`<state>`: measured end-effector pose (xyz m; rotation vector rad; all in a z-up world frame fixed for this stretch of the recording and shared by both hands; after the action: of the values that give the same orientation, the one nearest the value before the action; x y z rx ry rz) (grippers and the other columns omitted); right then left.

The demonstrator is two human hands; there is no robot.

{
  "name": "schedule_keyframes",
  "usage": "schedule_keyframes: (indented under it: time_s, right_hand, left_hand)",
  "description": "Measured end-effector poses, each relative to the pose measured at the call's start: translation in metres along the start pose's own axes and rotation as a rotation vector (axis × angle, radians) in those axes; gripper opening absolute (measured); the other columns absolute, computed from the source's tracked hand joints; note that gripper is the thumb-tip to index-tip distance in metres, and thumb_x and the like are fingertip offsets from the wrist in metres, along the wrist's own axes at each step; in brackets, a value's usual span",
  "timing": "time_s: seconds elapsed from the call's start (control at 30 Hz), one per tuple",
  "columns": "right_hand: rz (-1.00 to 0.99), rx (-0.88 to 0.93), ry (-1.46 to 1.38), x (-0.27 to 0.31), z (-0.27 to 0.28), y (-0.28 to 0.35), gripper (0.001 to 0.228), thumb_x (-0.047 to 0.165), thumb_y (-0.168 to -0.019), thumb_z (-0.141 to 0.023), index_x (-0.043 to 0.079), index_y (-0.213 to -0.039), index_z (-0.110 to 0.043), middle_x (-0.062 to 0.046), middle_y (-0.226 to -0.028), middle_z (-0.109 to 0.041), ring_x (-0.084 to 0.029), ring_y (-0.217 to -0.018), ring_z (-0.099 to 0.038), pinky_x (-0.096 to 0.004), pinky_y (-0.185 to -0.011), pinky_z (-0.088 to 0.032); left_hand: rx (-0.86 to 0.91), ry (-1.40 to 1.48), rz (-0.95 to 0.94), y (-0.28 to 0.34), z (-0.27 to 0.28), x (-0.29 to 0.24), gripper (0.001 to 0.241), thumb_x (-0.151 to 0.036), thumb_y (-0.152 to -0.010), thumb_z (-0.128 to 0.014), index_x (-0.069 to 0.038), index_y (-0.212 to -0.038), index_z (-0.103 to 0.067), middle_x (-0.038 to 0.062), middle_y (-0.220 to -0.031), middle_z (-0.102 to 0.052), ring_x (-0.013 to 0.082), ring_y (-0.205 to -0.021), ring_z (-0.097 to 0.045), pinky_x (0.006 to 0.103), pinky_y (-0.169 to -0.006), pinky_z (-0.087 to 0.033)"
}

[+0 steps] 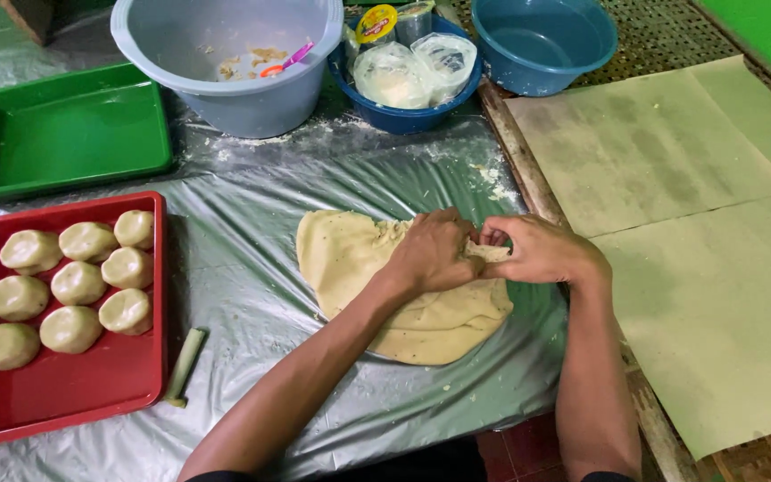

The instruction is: The recorder is plucking pieces of dough, rolling them into smooth balls with their hands, and arranging them in a red tray.

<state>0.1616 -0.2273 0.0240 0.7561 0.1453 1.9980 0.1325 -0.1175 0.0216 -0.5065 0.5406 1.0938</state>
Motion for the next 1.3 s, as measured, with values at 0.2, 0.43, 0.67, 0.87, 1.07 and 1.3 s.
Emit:
schedule_keyframes:
  time_s: [0.2, 0.43, 0.67, 0.87, 1.07, 1.3]
  right_hand:
    - [-0.004, 0.006, -0.039, 0.021, 0.001, 0.013, 0.059, 0.038, -0.072, -0.085, 0.006, -0.119, -0.068, -0.019, -0.109, -0.078, -0.037, -0.112, -0.071, -0.052, -0.093, -0.054]
    - [-0.052, 0.118, -0.030, 0.057, 0.006, 0.037, 0.058, 0.040, -0.084, -0.078, 0.001, -0.125, -0.069, -0.025, -0.117, -0.076, -0.041, -0.116, -0.070, -0.051, -0.107, -0.051]
    - [0.054, -0.021, -0.016, 0.024, 0.006, 0.020, 0.045, 0.033, -0.080, -0.075, 0.003, -0.112, -0.076, -0.032, -0.083, -0.072, -0.043, -0.086, -0.070, -0.051, -0.080, -0.052]
    - [0.112, -0.086, -0.070, 0.033, 0.014, 0.029, 0.038, 0.019, -0.082, -0.069, -0.005, -0.112, -0.074, -0.024, -0.070, -0.068, -0.032, -0.071, -0.064, -0.044, -0.069, -0.049]
    - [0.145, -0.086, -0.107, 0.018, 0.008, 0.022, 0.023, 0.019, -0.084, -0.073, 0.011, -0.104, -0.082, -0.013, -0.068, -0.073, -0.018, -0.065, -0.061, -0.038, -0.063, -0.049]
    - [0.151, -0.123, -0.253, 0.028, 0.021, 0.032, 0.018, 0.013, -0.085, -0.073, 0.010, -0.100, -0.084, -0.009, -0.069, -0.075, -0.014, -0.069, -0.055, -0.035, -0.063, -0.049]
  left_hand:
    - [-0.036, 0.211, 0.007, 0.001, 0.004, 0.007, 0.038, -0.045, -0.072, -0.062, -0.014, -0.092, -0.070, 0.016, -0.097, -0.065, 0.0399, -0.111, -0.064, 0.0500, -0.101, -0.046]
    - [-0.031, 0.351, 0.034, 0.004, 0.002, 0.018, 0.036, -0.043, -0.076, -0.058, -0.010, -0.089, -0.068, 0.019, -0.094, -0.062, 0.0437, -0.107, -0.064, 0.0529, -0.095, -0.048]
    - [0.118, 0.261, 0.021, 0.022, 0.022, -0.019, 0.072, -0.053, -0.069, -0.079, -0.007, -0.112, -0.045, 0.030, -0.116, -0.061, 0.0509, -0.127, -0.053, 0.0548, -0.116, -0.033]
    - [0.109, 0.137, 0.030, 0.021, 0.022, -0.019, 0.083, -0.060, -0.064, -0.083, -0.005, -0.116, -0.049, 0.031, -0.112, -0.069, 0.0466, -0.122, -0.060, 0.0524, -0.116, -0.035]
    - [0.084, 0.042, 0.031, 0.014, 0.010, -0.006, 0.076, -0.067, -0.059, -0.077, -0.004, -0.102, -0.072, 0.020, -0.100, -0.074, 0.0376, -0.110, -0.068, 0.0501, -0.110, -0.043]
    - [0.115, 0.077, 0.047, 0.012, 0.001, 0.008, 0.067, -0.065, -0.061, -0.074, -0.004, -0.089, -0.073, 0.018, -0.092, -0.074, 0.0370, -0.108, -0.069, 0.0480, -0.106, -0.046]
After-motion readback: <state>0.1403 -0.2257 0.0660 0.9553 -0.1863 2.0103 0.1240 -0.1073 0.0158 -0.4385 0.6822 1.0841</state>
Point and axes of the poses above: each hand's wrist, its own y-axis away from the middle knuckle, its own z-axis out of the back of the hand, x = y × z, the point moved 10 cm from there along -y, towards the middle knuckle
